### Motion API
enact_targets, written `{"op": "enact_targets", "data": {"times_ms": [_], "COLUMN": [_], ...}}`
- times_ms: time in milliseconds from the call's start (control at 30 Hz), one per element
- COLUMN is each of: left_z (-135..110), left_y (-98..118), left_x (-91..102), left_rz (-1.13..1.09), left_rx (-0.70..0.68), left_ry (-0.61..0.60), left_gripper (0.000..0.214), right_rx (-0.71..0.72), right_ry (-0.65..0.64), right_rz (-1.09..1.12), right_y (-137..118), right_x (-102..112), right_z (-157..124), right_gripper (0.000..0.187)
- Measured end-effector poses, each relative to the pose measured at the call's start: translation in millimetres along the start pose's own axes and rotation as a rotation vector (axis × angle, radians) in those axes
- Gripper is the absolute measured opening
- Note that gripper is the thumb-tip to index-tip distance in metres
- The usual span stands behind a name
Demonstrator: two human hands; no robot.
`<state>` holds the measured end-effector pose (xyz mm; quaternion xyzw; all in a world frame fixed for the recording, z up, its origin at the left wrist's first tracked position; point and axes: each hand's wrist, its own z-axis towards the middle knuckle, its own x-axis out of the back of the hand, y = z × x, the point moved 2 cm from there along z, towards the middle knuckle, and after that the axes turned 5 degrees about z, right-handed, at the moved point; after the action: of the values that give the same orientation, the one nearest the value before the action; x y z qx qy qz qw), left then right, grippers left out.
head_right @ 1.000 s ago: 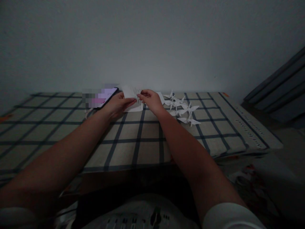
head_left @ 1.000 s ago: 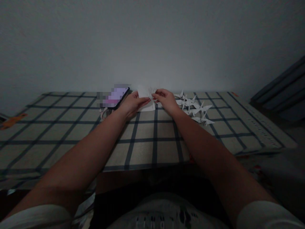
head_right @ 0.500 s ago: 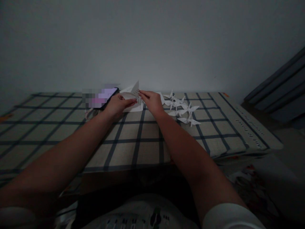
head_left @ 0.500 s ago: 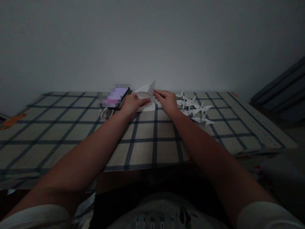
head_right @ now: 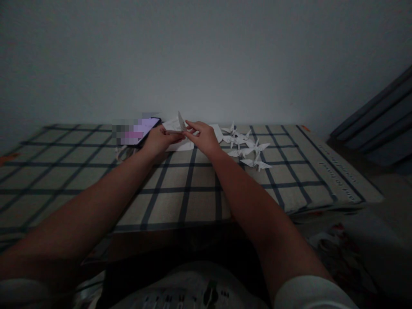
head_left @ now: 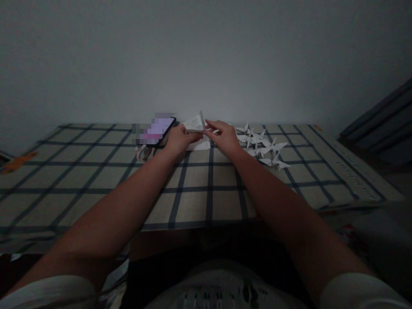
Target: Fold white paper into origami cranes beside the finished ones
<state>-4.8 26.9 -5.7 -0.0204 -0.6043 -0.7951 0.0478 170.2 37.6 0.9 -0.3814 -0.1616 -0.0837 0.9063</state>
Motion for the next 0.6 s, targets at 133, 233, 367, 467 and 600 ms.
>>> {"op": "enact_targets", "data": {"times_ms": [133,233,367,467,600], "left_z": [2.0,2.1,-0.7,-3.8,-6.2], "left_y": [-3.8,-6.6,-5.7,-3.2,-1.5], "left_x": [-0.3,0.3,2.1,0.3,-3.1], "left_rz": [0.019,0.049,0.226,0.169,0.03], "left_rx": [-0.002,-0.054,-0.106,-0.082,-0.062], "left_ry": [-0.03,-0.056,-0.019,-0.042,-0.109], "left_gripper": [0.046,0.045,0.039,0.039,0.049], "right_rx": [0.053,0.054,0.045,0.012,-0.099], "right_ry": [-0.076,-0.104,-0.126,-0.121,-0.064], "right_rz": [-0.015,-0.021,-0.025,-0.003,0.078], "right_y": [-4.1,-4.2,-4.3,-4.6,-2.4], "right_x": [0.7,0.3,0.5,0.7,0.3], "right_z": [-1.2,-1.4,-1.2,-1.2,-1.2], "right_gripper": [0.029,0.019,0.015,0.022,0.026]}}
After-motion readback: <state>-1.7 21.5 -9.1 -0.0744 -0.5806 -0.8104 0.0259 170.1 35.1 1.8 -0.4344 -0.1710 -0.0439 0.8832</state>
